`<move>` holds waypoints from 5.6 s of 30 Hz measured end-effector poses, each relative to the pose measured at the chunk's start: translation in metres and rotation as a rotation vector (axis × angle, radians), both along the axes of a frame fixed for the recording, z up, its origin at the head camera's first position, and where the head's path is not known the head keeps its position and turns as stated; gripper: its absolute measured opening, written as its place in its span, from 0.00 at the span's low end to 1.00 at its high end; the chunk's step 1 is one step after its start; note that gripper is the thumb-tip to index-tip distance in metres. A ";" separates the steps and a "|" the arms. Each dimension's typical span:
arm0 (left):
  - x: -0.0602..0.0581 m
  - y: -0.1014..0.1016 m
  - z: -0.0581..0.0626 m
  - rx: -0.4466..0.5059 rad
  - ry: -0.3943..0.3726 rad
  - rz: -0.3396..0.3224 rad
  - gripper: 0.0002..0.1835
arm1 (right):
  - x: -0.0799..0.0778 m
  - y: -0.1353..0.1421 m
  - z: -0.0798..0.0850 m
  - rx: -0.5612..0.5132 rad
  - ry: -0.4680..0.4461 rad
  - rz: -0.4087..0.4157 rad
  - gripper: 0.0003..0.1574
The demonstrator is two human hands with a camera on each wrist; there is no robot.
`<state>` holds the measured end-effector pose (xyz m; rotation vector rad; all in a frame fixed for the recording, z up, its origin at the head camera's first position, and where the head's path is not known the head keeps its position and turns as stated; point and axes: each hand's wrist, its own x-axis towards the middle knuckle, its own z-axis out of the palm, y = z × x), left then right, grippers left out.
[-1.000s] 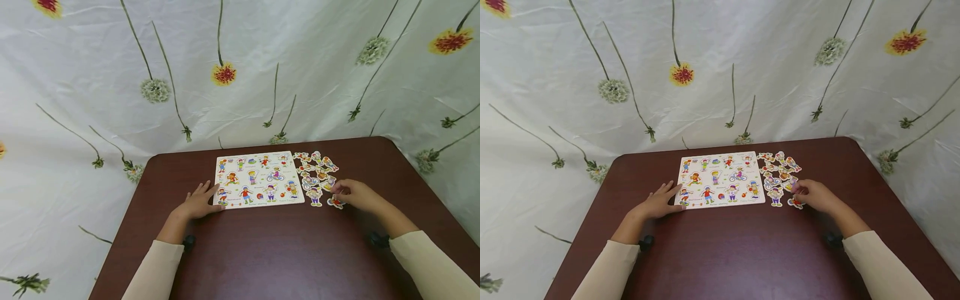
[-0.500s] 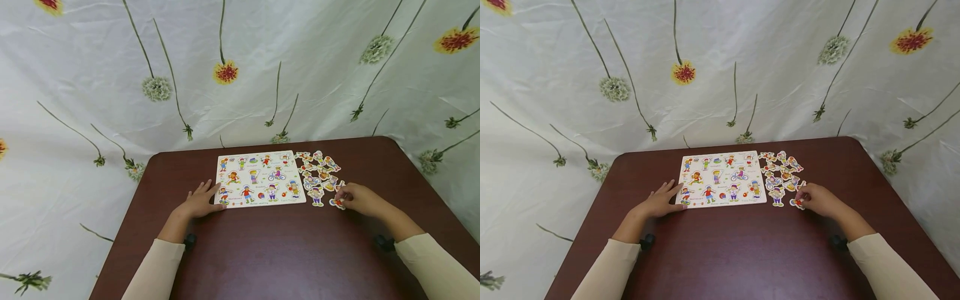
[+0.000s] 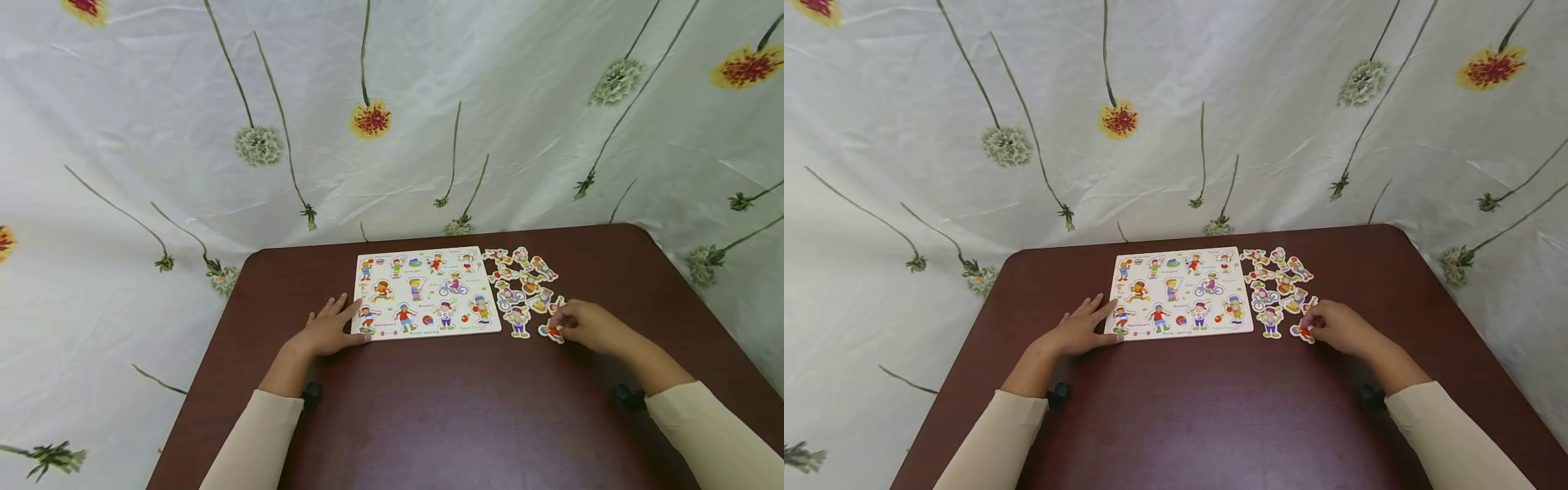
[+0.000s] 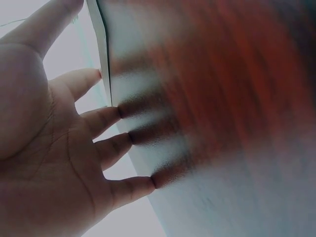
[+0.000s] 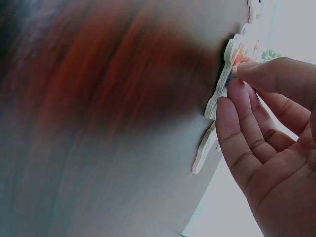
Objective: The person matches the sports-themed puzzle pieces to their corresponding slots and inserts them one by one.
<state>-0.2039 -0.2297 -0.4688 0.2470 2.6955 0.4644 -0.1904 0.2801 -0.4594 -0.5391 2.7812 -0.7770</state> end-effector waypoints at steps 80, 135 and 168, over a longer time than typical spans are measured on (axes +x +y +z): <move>0.000 0.004 0.001 -0.009 -0.015 0.004 0.48 | -0.055 -0.254 -0.010 -0.165 -0.087 0.088 0.06; 0.002 0.002 0.004 -0.006 -0.018 -0.014 0.49 | -0.039 -0.151 0.007 -0.507 -0.227 -0.180 0.20; 0.001 0.004 0.002 -0.005 -0.009 -0.018 0.49 | -0.010 -0.060 -0.006 -0.209 -0.027 -0.197 0.12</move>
